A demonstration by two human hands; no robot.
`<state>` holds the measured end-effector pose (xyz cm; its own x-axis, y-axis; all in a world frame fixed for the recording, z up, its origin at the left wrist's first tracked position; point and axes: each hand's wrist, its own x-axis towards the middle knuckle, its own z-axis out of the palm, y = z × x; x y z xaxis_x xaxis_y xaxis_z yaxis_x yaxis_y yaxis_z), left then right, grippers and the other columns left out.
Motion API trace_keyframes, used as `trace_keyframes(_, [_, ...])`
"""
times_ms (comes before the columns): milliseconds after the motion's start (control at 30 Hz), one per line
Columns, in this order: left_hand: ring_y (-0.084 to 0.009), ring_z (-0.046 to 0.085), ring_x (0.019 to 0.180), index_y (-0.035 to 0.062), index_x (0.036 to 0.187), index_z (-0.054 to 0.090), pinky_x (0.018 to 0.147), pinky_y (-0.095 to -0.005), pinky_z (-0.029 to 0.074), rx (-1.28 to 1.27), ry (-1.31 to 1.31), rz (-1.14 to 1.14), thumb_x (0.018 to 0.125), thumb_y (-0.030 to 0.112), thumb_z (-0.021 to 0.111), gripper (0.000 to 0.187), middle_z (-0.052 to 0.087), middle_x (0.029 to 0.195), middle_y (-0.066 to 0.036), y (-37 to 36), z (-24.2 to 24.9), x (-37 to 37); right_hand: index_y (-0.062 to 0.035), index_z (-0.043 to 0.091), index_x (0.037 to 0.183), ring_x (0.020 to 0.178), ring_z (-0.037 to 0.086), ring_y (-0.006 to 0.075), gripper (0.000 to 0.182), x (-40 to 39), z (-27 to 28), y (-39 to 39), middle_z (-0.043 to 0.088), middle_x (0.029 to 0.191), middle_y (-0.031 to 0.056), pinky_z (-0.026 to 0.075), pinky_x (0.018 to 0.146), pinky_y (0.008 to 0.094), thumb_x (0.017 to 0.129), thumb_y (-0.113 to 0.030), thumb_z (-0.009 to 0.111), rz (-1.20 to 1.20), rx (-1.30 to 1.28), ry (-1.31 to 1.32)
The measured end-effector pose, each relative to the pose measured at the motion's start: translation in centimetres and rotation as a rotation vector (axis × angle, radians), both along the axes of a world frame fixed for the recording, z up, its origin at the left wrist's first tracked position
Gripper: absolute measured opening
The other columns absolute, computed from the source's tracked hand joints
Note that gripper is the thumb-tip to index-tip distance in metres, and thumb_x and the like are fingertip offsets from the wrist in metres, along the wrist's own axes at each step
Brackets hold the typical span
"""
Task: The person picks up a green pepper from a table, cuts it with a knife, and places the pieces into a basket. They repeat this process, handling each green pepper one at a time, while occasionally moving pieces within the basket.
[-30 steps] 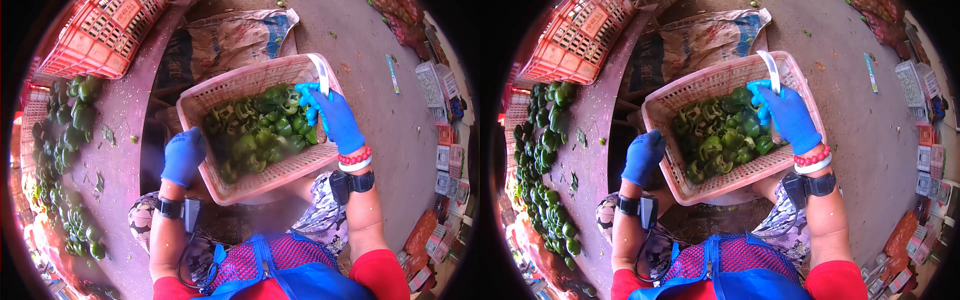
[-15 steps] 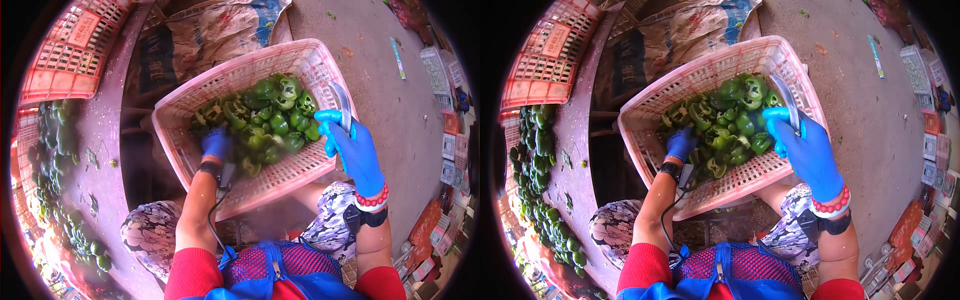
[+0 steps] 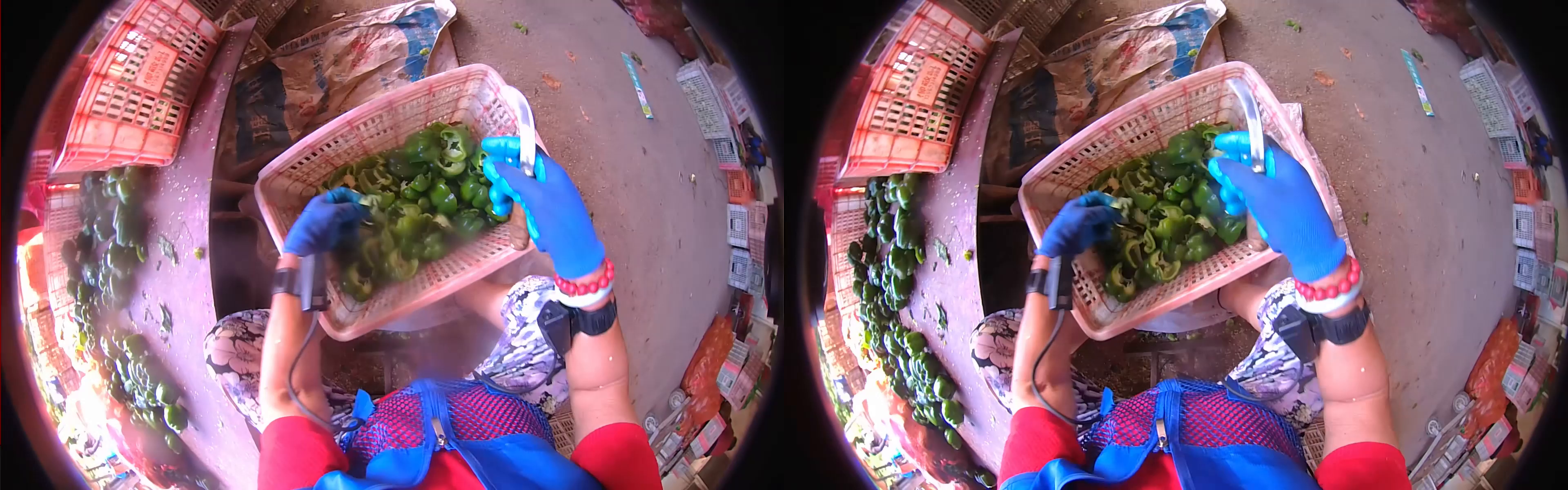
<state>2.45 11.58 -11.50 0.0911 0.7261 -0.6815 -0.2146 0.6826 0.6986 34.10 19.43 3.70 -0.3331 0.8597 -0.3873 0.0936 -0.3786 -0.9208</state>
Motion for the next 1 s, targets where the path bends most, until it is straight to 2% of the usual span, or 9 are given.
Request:
trace_keyframes(233, [-0.0130, 0.062, 0.067, 0.0029, 0.100, 0.067, 0.061, -0.0269, 0.052, 0.199, 0.261, 0.260, 0.090, 0.006, 0.066, 0.011, 0.067, 0.085, -0.003, -13.1, 22.2, -4.2, 0.0014, 0.063, 0.117, 0.081, 0.065, 0.0168, 0.030, 0.8, -1.2, 3.0, 0.068, 0.095, 0.0106, 0.054, 0.072, 0.0277, 0.094, -0.018, 0.064, 0.049, 0.052, 0.435])
trace_keyframes(333, [-0.0136, 0.062, 0.064, -0.0003, 0.096, 0.068, 0.059, -0.0286, 0.053, 0.115, 0.629, 0.283, 0.087, 0.004, 0.063, 0.011, 0.066, 0.079, -0.004, -26.7, 26.7, -7.9, -0.0011, 0.060, 0.126, 0.076, 0.063, 0.0174, 0.034, -1.8, 0.6, 2.9, 0.066, 0.103, 0.0133, 0.054, 0.070, 0.0275, 0.098, -0.020, 0.061, -0.258, -0.289, 0.852])
trace_keyframes(433, [-0.0125, 0.065, 0.069, 0.0032, 0.093, 0.074, 0.059, -0.0276, 0.054, -0.281, 0.681, 0.100, 0.085, 0.009, 0.065, 0.013, 0.069, 0.080, -0.003, -42.2, 25.4, -9.5, -0.0018, 0.055, 0.133, 0.072, 0.060, 0.0141, 0.039, -1.9, -0.8, 3.1, 0.064, 0.103, 0.0126, 0.053, 0.065, 0.0273, 0.101, -0.024, 0.059, -0.044, -0.407, 1.048])
trace_keyframes(500, [-0.0148, 0.065, 0.069, 0.0081, 0.096, 0.077, 0.065, -0.0339, 0.054, -0.680, 0.982, -0.572, 0.080, 0.029, 0.072, 0.027, 0.072, 0.080, -0.004, -48.0, 22.5, -8.3, -0.0023, 0.057, 0.129, 0.061, 0.052, 0.0088, 0.038, -3.5, -0.6, 2.9, 0.063, 0.093, 0.0078, 0.048, 0.053, 0.0246, 0.101, -0.028, 0.058, -0.013, -0.518, 0.952])
trace_keyframes(567, [-0.0336, 0.070, 0.082, 0.0074, 0.098, 0.076, 0.074, -0.0409, 0.055, -0.676, 1.136, -0.483, 0.082, 0.035, 0.068, 0.033, 0.074, 0.090, -0.017, -49.4, 21.3, -7.2, -0.0038, 0.061, 0.125, 0.059, 0.052, 0.0082, 0.038, -5.5, 1.0, 1.0, 0.064, 0.091, 0.0057, 0.046, 0.051, 0.0235, 0.101, -0.033, 0.058, 0.008, -0.519, 0.766])
trace_keyframes(700, [-0.0410, 0.065, 0.104, 0.0082, 0.118, 0.069, 0.096, -0.0480, 0.049, -0.277, 1.400, 0.204, 0.089, 0.042, 0.064, 0.045, 0.070, 0.106, -0.023, -43.8, 16.9, -12.2, -0.0072, 0.065, 0.121, 0.060, 0.055, 0.0105, 0.037, -8.7, 0.5, -1.4, 0.065, 0.090, 0.0049, 0.047, 0.052, 0.0270, 0.099, -0.037, 0.059, 0.078, -0.402, 0.448])
trace_keyframes(833, [-0.0444, 0.037, 0.140, -0.0073, 0.149, 0.032, 0.116, -0.0473, 0.031, -0.213, 1.680, 0.408, 0.091, 0.058, 0.060, 0.092, 0.036, 0.150, -0.033, -36.7, 9.8, -23.5, -0.0062, 0.064, 0.122, 0.061, 0.056, 0.0116, 0.037, -11.5, -1.2, -1.6, 0.065, 0.090, 0.0049, 0.049, 0.053, 0.0287, 0.099, -0.035, 0.060, 0.069, -0.431, 0.316])
trace_keyframes(900, [-0.0434, 0.028, 0.146, -0.0113, 0.150, 0.025, 0.121, -0.0458, 0.021, -0.300, 1.826, 0.513, 0.090, 0.065, 0.056, 0.102, 0.029, 0.155, -0.033, -34.3, 6.3, -30.4, -0.0057, 0.063, 0.123, 0.062, 0.057, 0.0118, 0.038, -12.8, -1.2, -1.9, 0.065, 0.090, 0.0050, 0.049, 0.053, 0.0295, 0.099, -0.035, 0.061, 0.093, -0.408, 0.291])
trace_keyframes(1000, [-0.0430, 0.038, 0.139, -0.0006, 0.144, 0.042, 0.115, -0.0526, 0.027, -0.344, 1.713, 0.690, 0.095, 0.061, 0.050, 0.079, 0.043, 0.148, -0.026, -28.6, 6.0, -33.7, -0.0067, 0.064, 0.123, 0.063, 0.056, 0.0113, 0.037, -13.7, -2.4, -2.0, 0.064, 0.090, 0.0044, 0.049, 0.053, 0.0294, 0.098, -0.033, 0.063, 0.061, -0.397, 0.221])
